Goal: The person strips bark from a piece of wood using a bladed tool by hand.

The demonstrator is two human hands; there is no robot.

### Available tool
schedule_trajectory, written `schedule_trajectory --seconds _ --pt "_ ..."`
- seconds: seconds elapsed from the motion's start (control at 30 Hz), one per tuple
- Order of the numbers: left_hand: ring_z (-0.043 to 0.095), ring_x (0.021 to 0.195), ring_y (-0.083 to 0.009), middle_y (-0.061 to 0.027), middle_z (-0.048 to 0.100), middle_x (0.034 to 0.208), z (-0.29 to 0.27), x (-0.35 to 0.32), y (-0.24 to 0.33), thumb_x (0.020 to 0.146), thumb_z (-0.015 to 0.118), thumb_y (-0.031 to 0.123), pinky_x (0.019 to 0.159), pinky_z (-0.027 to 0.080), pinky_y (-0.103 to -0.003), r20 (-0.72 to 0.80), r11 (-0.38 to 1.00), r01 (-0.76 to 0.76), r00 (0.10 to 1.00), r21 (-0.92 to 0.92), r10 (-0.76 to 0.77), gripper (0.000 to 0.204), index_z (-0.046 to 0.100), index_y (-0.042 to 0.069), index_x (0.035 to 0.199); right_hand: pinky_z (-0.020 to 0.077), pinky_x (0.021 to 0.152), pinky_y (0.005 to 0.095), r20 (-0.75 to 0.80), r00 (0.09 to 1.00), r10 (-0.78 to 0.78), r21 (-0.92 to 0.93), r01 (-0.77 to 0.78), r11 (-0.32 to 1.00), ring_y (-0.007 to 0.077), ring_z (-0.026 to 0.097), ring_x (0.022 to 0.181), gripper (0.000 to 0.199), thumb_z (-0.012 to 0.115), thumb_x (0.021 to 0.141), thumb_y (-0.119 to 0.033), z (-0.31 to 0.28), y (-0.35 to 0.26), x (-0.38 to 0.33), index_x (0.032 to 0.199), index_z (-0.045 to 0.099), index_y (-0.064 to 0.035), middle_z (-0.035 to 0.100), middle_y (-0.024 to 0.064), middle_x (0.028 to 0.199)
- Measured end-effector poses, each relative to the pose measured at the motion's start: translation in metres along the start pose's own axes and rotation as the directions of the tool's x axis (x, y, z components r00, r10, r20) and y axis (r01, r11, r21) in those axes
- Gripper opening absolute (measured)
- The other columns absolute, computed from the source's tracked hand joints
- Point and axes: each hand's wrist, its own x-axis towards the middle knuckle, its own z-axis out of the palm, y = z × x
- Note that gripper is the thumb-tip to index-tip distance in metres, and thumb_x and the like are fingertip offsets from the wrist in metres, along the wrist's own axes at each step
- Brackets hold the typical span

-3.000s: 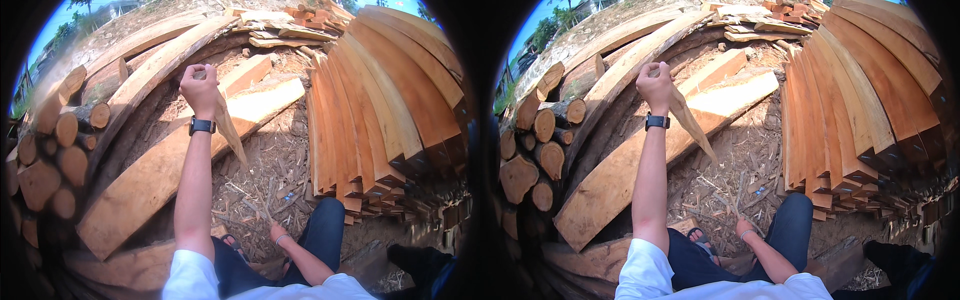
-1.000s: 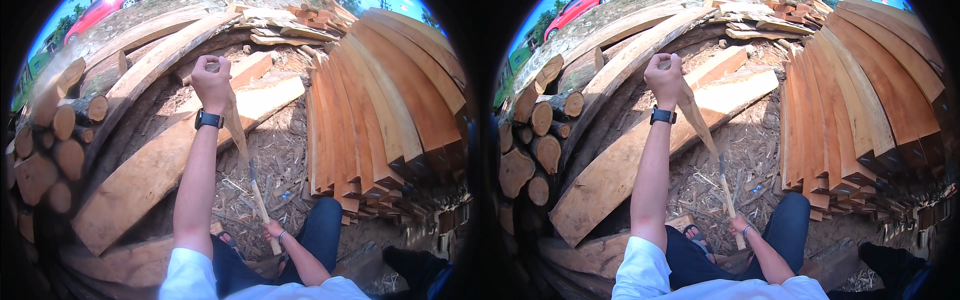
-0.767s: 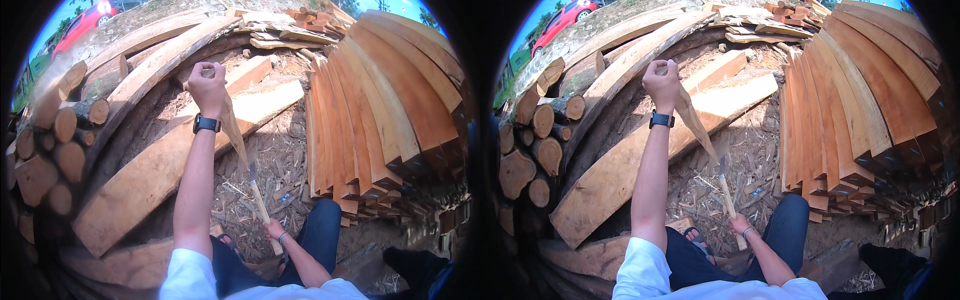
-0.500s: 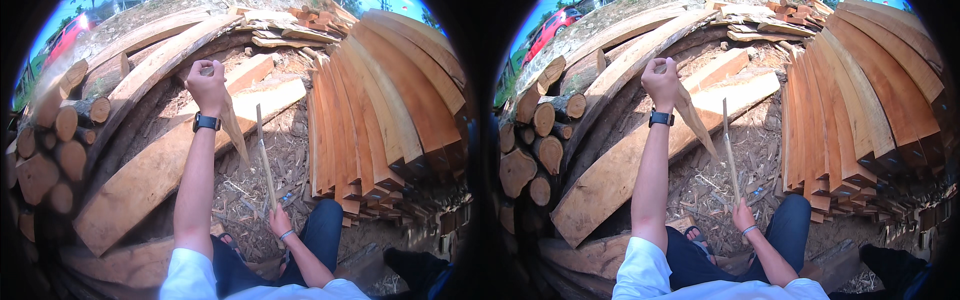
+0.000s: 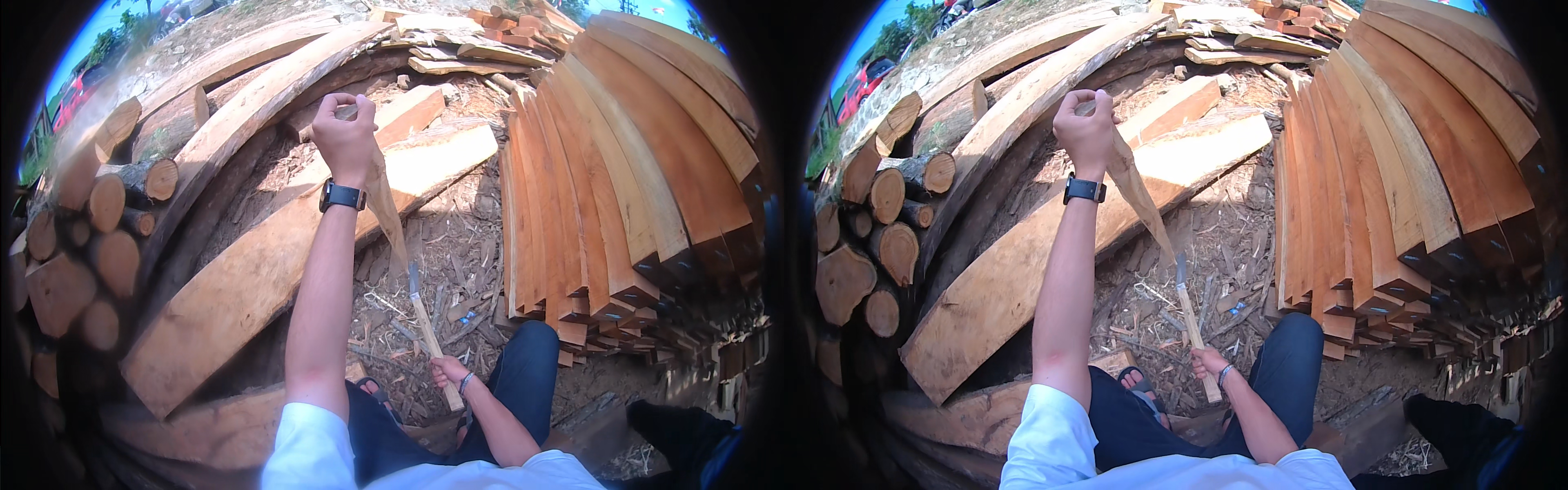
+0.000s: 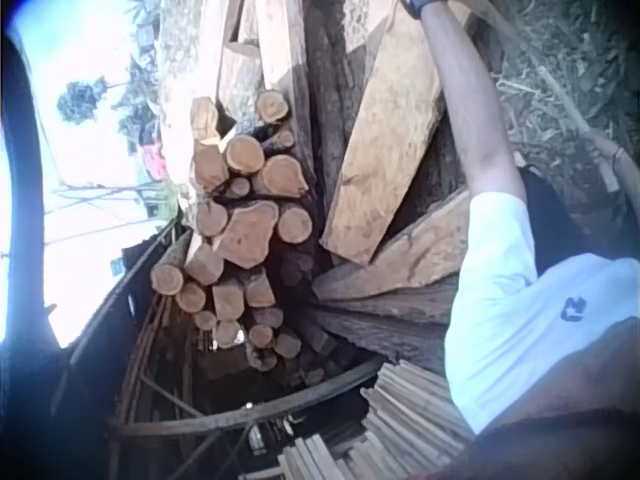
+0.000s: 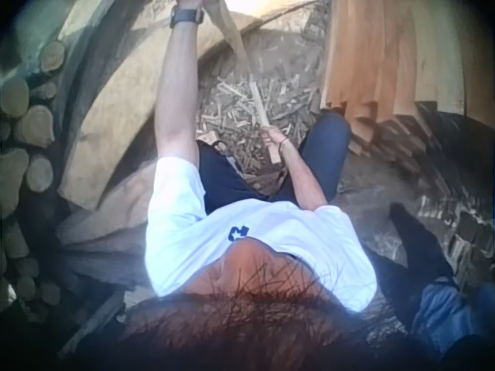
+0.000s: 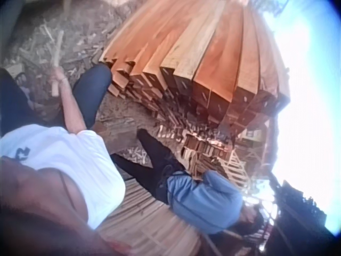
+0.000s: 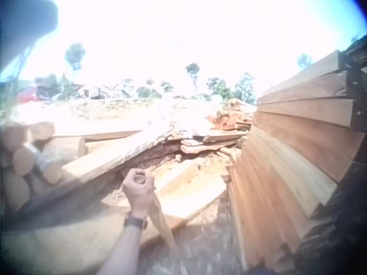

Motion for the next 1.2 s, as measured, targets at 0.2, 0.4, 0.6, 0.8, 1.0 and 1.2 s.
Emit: schedule_trajectory --seconds 0.2,0.4,0.6,0.8,1.0,1.2 --pt "0.066 0.053 -0.0137 -0.0070 0.066 0.063 0.000 0.002 -0.001 0.085 0.067 0.017 0.049 0.050 -0.025 -0.008 1.000 0.017 1.000 0.007 -0.017 0.019 0.063 -0.001 0.082 0.0479 0.050 0.0445 -0.152 0.703 -0.695 -0.919 0.158 0.360 0.0318 0.060 0.054 0.020 0.051 0.095 -0.020 0.033 0.007 -0.022 0.099 0.047 -0.0012 0.059 0.0201 0.071" --pt "0.069 0.055 -0.0190 -0.0092 0.067 0.065 -0.010 0.005 -0.007 0.084 0.067 0.016 0.052 0.051 -0.026 -0.024 0.999 0.024 0.999 0.022 -0.024 0.017 0.063 0.000 0.081 0.0475 0.072 0.0585 -0.082 0.516 -0.853 -0.984 0.091 0.150 0.0531 0.059 0.078 0.031 0.051 0.094 -0.022 0.095 -0.033 -0.062 0.113 0.043 0.0015 0.061 0.0351 0.082" --pt "0.066 0.052 -0.0140 -0.0073 0.065 0.063 -0.001 0.006 -0.003 0.085 0.067 0.016 0.049 0.051 -0.025 -0.022 1.000 0.005 1.000 -0.007 -0.005 0.020 0.063 -0.003 0.081 0.0503 0.084 0.0529 -0.338 0.716 -0.611 -0.936 -0.326 0.136 0.0482 0.062 0.097 0.042 0.057 0.088 -0.019 0.012 0.023 -0.010 0.118 0.042 0.0074 0.062 0.0368 0.098" --pt "0.066 0.053 -0.0139 -0.0074 0.065 0.065 -0.008 0.006 -0.011 0.086 0.066 0.016 0.048 0.050 -0.025 -0.006 0.999 -0.032 0.999 0.016 0.033 0.020 0.062 -0.003 0.081 0.0532 0.076 0.0477 -0.261 0.734 -0.627 -0.958 -0.277 0.074 0.0434 0.064 0.090 0.041 0.058 0.091 -0.023 0.003 0.040 0.005 0.119 0.044 0.0042 0.064 0.0296 0.095" --pt "0.066 0.053 -0.0133 -0.0065 0.065 0.063 -0.003 0.003 -0.001 0.086 0.066 0.016 0.049 0.050 -0.025 0.009 0.999 -0.023 1.000 0.024 0.022 0.019 0.062 -0.002 0.081 0.0345 0.037 0.0296 -0.069 0.997 -0.032 -0.041 0.029 0.999 0.0141 0.040 0.043 0.021 0.051 0.099 -0.030 -0.004 0.008 0.008 0.105 0.047 -0.0103 0.040 0.0013 0.060" --pt "0.065 0.053 -0.0124 -0.0063 0.065 0.062 -0.007 0.005 -0.004 0.085 0.066 0.015 0.049 0.051 -0.025 -0.022 1.000 0.001 1.000 -0.004 -0.001 0.018 0.063 -0.002 0.081 0.0372 0.038 0.0325 -0.304 0.815 -0.493 -0.572 0.257 0.779 0.0152 0.045 0.043 0.021 0.048 0.099 -0.027 0.043 -0.009 -0.022 0.100 0.049 -0.0066 0.045 0.0031 0.057"
